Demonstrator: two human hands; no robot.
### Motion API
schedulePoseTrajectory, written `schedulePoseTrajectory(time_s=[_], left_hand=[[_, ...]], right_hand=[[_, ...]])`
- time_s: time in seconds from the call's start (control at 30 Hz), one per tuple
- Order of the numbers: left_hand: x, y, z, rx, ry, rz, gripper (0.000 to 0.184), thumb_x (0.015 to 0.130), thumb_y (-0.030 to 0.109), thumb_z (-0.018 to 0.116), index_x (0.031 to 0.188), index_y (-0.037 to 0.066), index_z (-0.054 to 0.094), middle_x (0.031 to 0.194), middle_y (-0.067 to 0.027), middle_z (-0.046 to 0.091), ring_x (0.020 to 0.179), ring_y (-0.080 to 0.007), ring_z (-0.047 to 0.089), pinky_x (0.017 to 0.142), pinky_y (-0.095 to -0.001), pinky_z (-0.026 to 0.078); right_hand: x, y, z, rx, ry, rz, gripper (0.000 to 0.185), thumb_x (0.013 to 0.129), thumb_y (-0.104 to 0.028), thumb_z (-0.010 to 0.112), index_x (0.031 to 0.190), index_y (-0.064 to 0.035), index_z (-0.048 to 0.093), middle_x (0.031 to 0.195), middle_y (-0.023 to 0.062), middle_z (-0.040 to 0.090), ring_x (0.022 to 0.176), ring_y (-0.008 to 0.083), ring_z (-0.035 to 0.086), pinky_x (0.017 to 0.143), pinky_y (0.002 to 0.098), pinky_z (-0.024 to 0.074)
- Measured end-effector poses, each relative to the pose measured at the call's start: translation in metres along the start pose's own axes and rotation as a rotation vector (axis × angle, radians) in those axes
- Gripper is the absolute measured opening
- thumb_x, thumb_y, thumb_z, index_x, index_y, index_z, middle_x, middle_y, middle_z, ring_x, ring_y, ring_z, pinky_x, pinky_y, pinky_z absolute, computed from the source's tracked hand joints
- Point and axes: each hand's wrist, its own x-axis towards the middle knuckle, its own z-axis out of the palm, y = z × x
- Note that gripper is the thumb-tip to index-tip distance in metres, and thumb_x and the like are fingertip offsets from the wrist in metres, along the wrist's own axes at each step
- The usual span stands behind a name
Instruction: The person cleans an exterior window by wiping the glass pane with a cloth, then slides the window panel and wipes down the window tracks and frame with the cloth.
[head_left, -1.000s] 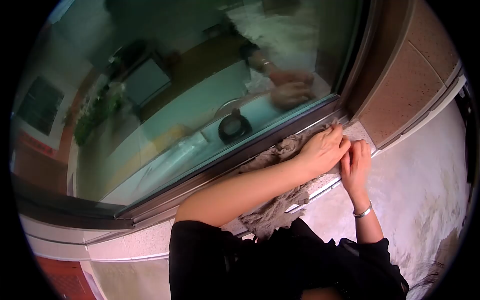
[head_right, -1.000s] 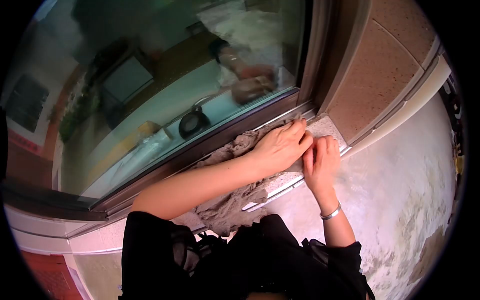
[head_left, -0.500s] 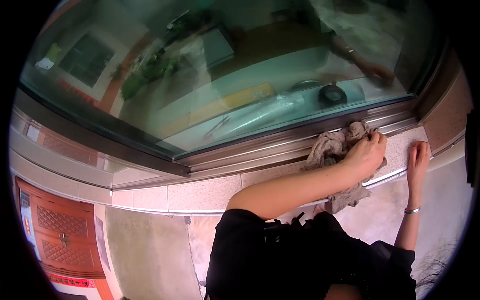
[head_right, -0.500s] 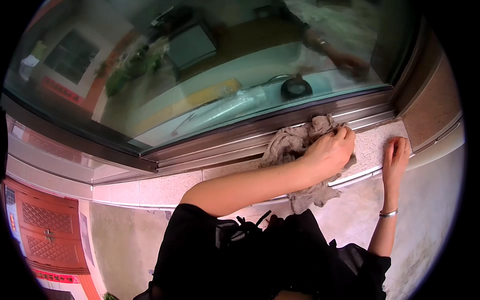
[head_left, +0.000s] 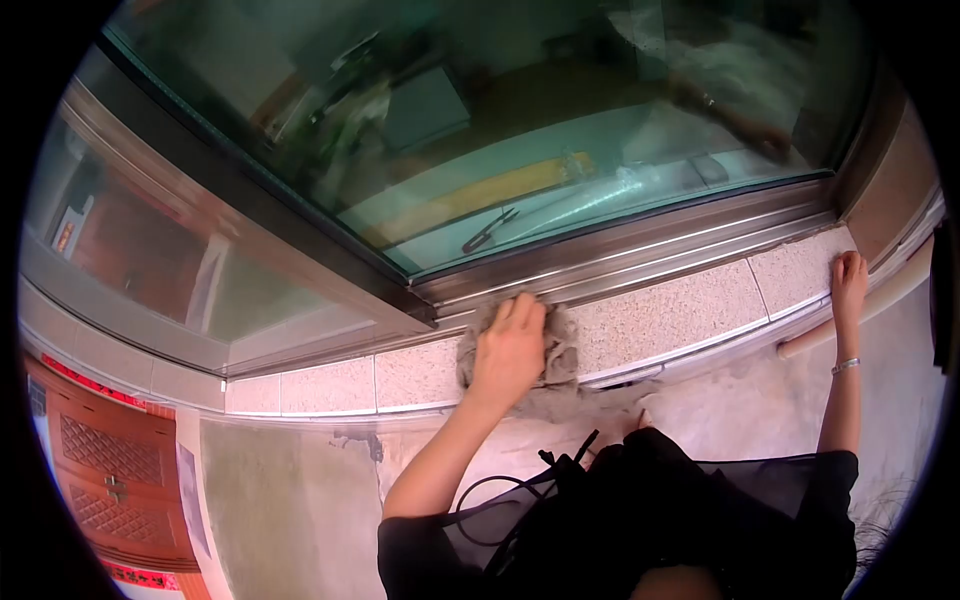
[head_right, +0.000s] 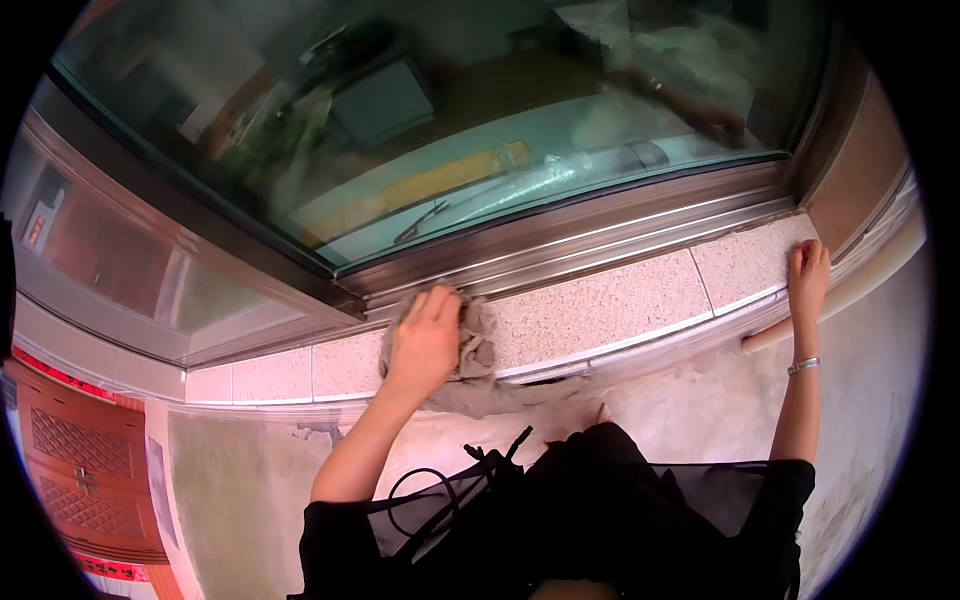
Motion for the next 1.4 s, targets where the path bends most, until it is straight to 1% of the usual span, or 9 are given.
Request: schedulePoseTrajectory(time_s=[0.13,0.27,0.4,0.57,0.63,0.7,0.87,1.0,1.4], left_hand=[[-0.027,-0.035,-0.011,0.144,0.113,-0.128,0.018,0.075,0.000,0.054,0.094,0.000,0.053,0.098,-0.0150,0.053,0.092,-0.0339,0.053,0.073,-0.0446,0.046],[-0.035,-0.043,-0.004,0.076,0.237,-0.227,0.016,0.081,0.001,0.051,0.097,0.000,0.054,0.095,-0.0162,0.055,0.089,-0.0358,0.054,0.072,-0.0452,0.045],[-0.038,-0.047,0.005,-0.105,0.485,-0.421,0.014,0.092,0.006,0.045,0.098,-0.001,0.055,0.091,-0.0194,0.057,0.081,-0.0366,0.054,0.069,-0.0414,0.045],[-0.046,-0.048,-0.001,-0.421,0.721,-0.659,0.020,0.098,0.014,0.041,0.096,-0.002,0.052,0.088,-0.0150,0.056,0.077,-0.0253,0.052,0.069,-0.0333,0.043],[-0.052,-0.061,0.006,-0.534,0.962,-0.557,0.022,0.100,0.016,0.038,0.097,-0.002,0.051,0.086,-0.0090,0.052,0.078,-0.0170,0.046,0.073,-0.0290,0.040],[-0.067,-0.075,0.001,-0.620,0.972,-0.585,0.022,0.100,0.016,0.037,0.100,-0.002,0.049,0.088,-0.0062,0.050,0.084,-0.0142,0.045,0.079,-0.0267,0.038],[-0.080,-0.072,-0.018,-0.508,1.142,-0.600,0.020,0.098,0.014,0.040,0.107,-0.003,0.046,0.099,-0.0081,0.049,0.090,-0.0161,0.045,0.085,-0.0271,0.037],[-0.078,-0.065,-0.012,-0.272,1.018,-0.554,0.017,0.094,0.009,0.046,0.106,-0.002,0.050,0.097,-0.0132,0.048,0.088,-0.0260,0.049,0.081,-0.0328,0.040],[-0.083,-0.061,-0.013,-0.118,0.889,-0.578,0.012,0.089,0.006,0.052,0.097,-0.002,0.057,0.091,-0.0126,0.055,0.081,-0.0269,0.055,0.073,-0.0330,0.044]], right_hand=[[-0.017,-0.102,-0.047,0.099,0.055,-0.156,0.018,0.081,-0.002,0.058,0.099,-0.0010,0.055,0.097,0.0156,0.056,0.092,0.0317,0.054,0.081,0.0375,0.0435],[-0.078,-0.284,-0.121,0.745,-0.465,-0.281,0.008,0.078,-0.001,0.062,0.086,-0.0014,0.059,0.076,0.0108,0.059,0.068,0.0244,0.060,0.064,0.0321,0.0484],[-0.147,-0.352,-0.118,0.615,-1.035,-0.578,0.047,0.087,-0.047,0.057,0.100,-0.0018,0.063,0.082,0.0175,0.065,0.066,0.0346,0.063,0.060,0.0409,0.0514],[-0.193,-0.396,-0.056,1.027,-1.329,-0.361,0.063,0.086,-0.053,0.057,0.117,0.0020,0.052,0.086,0.0196,0.065,0.071,0.0425,0.061,0.065,0.0441,0.0507],[-0.206,-0.395,-0.045,1.028,-1.172,-0.401,0.051,0.087,-0.045,0.060,0.107,0.0017,0.057,0.082,0.0178,0.065,0.064,0.0352,0.063,0.061,0.0404,0.0508],[-0.180,-0.393,-0.070,0.993,-1.523,-0.268,0.033,0.088,-0.032,0.062,0.095,0.0005,0.060,0.074,0.0135,0.065,0.058,0.0229,0.064,0.056,0.0343,0.0506],[-0.098,-0.394,-0.119,1.255,-1.037,-0.023,0.010,0.089,-0.010,0.062,0.087,-0.0005,0.059,0.059,0.0046,0.062,0.057,0.0105,0.065,0.050,0.0233,0.0480],[-0.067,-0.451,-0.085,1.026,-0.271,-0.534,0.015,0.083,-0.014,0.064,0.092,-0.0045,0.058,0.070,0.0131,0.064,0.066,0.0302,0.063,0.058,0.0365,0.0495],[-0.096,-0.522,-0.015,0.928,-0.456,-0.957,0.040,0.075,-0.033,0.069,0.093,-0.0009,0.052,0.082,0.0143,0.062,0.083,0.0311,0.060,0.077,0.0391,0.0473]])
